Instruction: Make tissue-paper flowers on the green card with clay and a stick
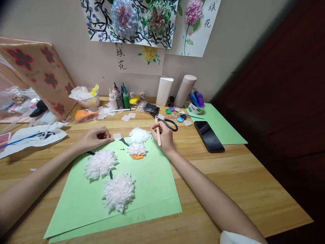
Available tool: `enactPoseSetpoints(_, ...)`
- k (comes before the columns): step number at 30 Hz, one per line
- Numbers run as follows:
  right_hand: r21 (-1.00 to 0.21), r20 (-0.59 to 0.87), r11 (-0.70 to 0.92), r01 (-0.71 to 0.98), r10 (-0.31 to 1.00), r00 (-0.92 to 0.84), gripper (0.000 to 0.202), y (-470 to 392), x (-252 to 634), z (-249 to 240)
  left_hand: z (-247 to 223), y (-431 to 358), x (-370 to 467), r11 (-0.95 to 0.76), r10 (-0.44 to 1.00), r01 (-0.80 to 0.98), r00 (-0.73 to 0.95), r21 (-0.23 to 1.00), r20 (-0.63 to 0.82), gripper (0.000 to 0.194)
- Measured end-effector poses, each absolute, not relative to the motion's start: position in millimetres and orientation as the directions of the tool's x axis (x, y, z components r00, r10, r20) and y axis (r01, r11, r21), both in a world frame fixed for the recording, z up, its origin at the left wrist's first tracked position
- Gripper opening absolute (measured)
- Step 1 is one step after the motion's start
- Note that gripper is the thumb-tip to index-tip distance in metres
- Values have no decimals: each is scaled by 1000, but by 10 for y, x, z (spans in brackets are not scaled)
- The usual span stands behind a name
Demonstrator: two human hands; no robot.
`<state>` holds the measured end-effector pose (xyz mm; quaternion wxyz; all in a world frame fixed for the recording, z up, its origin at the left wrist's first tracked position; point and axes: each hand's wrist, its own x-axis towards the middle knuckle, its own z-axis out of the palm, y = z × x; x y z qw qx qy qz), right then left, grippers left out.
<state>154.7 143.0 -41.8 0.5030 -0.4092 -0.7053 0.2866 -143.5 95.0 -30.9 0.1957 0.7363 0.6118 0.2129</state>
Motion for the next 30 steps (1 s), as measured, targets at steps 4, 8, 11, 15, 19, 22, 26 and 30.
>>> enactPoseSetpoints(4, -737, 471, 616, 278, 764, -441, 11, 1394, 1523, -415, -309, 949, -1434, -166, 986, 818, 155, 550, 68, 38)
enactPoseSetpoints(8, -631, 450, 688, 358, 701, -554, 7, 1394, 1489, -420, -309, 946, -1436, -171, 985, 808, 161, 564, 67, 38)
enactPoseSetpoints(11, -622, 447, 675, 397, 723, -527, 8, 1413, 1481, -422, -298, 941, -1434, -175, 984, 807, 164, 563, 71, 39)
enactPoseSetpoints(15, -607, 458, 644, 467, 763, -456, 7, 1437, 1497, -432, -291, 938, -1430, -184, 982, 805, 170, 564, 77, 39)
enactPoseSetpoints(19, -684, 470, 551, 479, 834, -288, 3, 1476, 1532, -458, -300, 942, -1431, -176, 984, 806, 161, 565, 77, 38)
enactPoseSetpoints(22, -771, 464, 489, 408, 870, -165, 6, 1502, 1555, -464, -308, 942, -1435, -175, 984, 801, 161, 573, 75, 37)
enactPoseSetpoints(26, -830, 481, 469, 302, 876, -39, 13, 1496, 1563, -451, -306, 934, -1436, -174, 984, 799, 161, 575, 74, 38)
enactPoseSetpoints(30, -858, 495, 494, 140, 868, -28, 20, 1393, 1534, -403, -293, 929, -1427, -184, 983, 805, 167, 564, 82, 39)
